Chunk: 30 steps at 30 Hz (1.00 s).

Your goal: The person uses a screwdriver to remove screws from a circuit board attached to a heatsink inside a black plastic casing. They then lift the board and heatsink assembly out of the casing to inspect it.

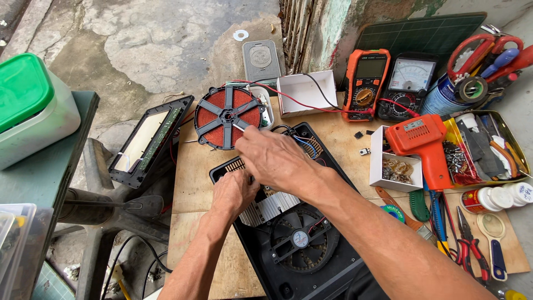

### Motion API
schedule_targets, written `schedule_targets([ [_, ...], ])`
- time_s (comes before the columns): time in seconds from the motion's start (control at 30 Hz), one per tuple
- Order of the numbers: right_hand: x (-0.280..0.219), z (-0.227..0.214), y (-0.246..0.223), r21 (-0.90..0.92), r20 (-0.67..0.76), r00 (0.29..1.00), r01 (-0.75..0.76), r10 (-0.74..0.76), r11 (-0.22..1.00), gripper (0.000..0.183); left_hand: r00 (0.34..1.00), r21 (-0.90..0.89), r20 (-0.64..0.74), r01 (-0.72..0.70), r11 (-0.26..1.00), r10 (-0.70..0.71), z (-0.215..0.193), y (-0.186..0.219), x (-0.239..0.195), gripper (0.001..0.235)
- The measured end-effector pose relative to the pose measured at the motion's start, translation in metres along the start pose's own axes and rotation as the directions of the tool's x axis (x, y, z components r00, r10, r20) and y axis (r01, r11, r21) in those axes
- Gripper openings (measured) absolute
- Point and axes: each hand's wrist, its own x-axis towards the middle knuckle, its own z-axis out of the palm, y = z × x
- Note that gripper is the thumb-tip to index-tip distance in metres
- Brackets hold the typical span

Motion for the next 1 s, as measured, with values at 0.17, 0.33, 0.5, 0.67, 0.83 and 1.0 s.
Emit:
schedule_targets([
  [0.17,-0.01,-0.005,-0.013,-0.056,-0.068,0.997,0.026,-0.03,0.998,0.019,1.0,0.003,-0.002,0.02,1.0,-0.02,0.0,0.007,-0.003,0.032],
  [0.33,-0.004,0.003,-0.004,-0.05,-0.148,0.986,-0.079,0.071,0.996,0.026,1.0,0.028,0.028,0.012,1.0,-0.012,0.011,-0.003,0.01,0.046],
  [0.5,-0.003,-0.003,-0.014,-0.086,-0.013,0.999,-0.043,0.042,0.995,0.021,1.0,0.036,-0.006,0.007,0.999,-0.006,0.012,0.0,0.013,0.034],
  [0.67,0.0,0.004,-0.005,-0.054,-0.066,0.996,-0.071,0.067,0.996,0.013,0.999,0.054,-0.017,-0.04,0.998,0.041,0.01,0.003,0.008,0.026],
  [0.83,-0.008,-0.002,-0.016,-0.02,-0.006,0.999,0.039,-0.039,0.999,0.031,0.995,0.038,-0.062,-0.08,0.996,0.082,0.017,0.004,0.01,0.026],
  [1.0,0.001,0.012,0.0,-0.011,-0.101,0.987,-0.129,0.128,0.992,0.018,0.995,0.07,-0.069,-0.07,0.995,0.075,0.01,0.014,-0.001,0.029],
])
